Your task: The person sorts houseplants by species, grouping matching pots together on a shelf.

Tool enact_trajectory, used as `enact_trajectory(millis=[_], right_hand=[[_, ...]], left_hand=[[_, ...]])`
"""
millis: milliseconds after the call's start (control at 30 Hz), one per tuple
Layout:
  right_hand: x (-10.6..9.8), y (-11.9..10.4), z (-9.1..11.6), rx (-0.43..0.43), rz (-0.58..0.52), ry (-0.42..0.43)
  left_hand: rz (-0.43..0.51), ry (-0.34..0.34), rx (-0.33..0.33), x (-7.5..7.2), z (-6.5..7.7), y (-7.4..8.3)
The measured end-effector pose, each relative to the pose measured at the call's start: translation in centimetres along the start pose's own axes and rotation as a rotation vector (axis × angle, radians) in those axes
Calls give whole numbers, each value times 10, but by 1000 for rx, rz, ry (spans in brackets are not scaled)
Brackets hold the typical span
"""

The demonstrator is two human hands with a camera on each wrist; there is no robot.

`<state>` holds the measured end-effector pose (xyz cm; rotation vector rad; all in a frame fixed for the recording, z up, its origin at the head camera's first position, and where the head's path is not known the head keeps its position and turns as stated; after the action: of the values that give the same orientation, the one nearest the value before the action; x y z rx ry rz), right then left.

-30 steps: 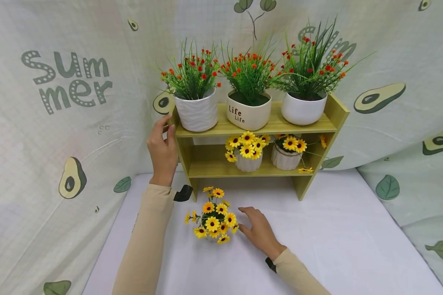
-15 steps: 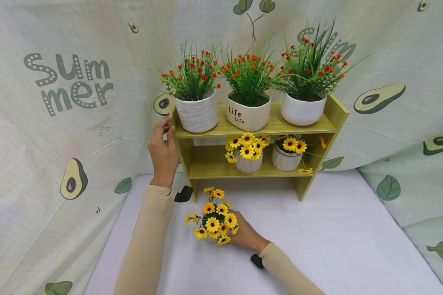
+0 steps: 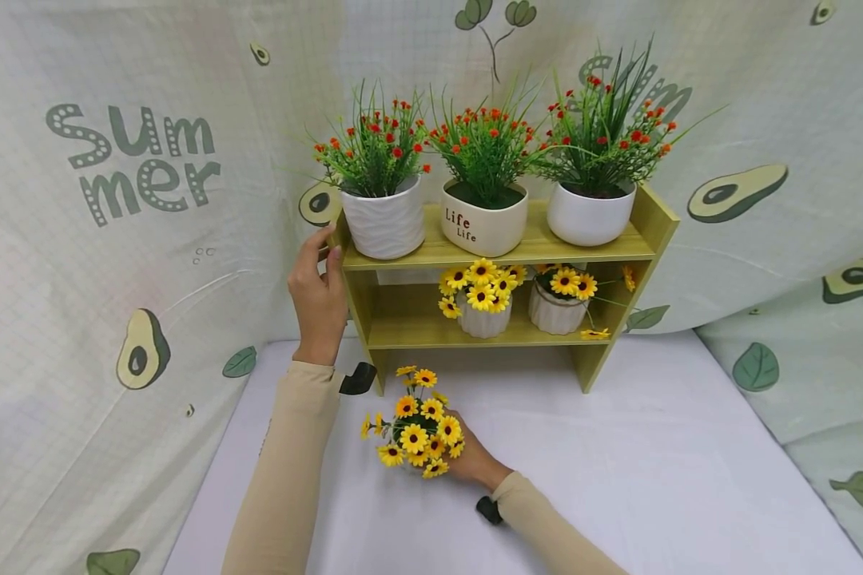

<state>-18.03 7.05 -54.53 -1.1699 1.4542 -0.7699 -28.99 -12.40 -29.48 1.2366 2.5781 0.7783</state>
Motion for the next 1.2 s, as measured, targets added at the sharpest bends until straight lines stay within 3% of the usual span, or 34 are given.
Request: enact_trajectory(millis=[133, 400, 533, 667, 800, 1000, 1200], right_hand=[[4, 9, -2, 28, -19, -11], [-9, -23, 5, 5, -79, -3], [-14, -30, 11, -143, 9, 63], [-22, -42, 19, -232, 66, 127], [-36, -63, 21, -278, 32, 156], [-57, -103, 12, -412, -24, 220], [-71, -140, -4, -443, -128, 283]], left_hand=[[-6, -2, -2, -1, 0, 1], [-15, 7, 9, -2, 3, 0], [-11, 4, 14, -1, 3, -1], [-8, -4, 4, -1, 3, 0], [-7, -6, 1, 0, 1, 0], [-9, -7, 1, 0, 0, 1], [-9, -16, 9, -1, -1, 2]])
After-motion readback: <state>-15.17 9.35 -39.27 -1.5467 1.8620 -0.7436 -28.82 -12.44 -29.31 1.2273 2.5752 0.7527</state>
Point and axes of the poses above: each hand's wrist, its own z-axis away from the middle knuckle, its own x-axis out of the palm, y = z × x, the point moved 3 cm from there along -z, towards the middle knuckle, and after that the axes turned 15 degrees about y, right-handed, at the moved point
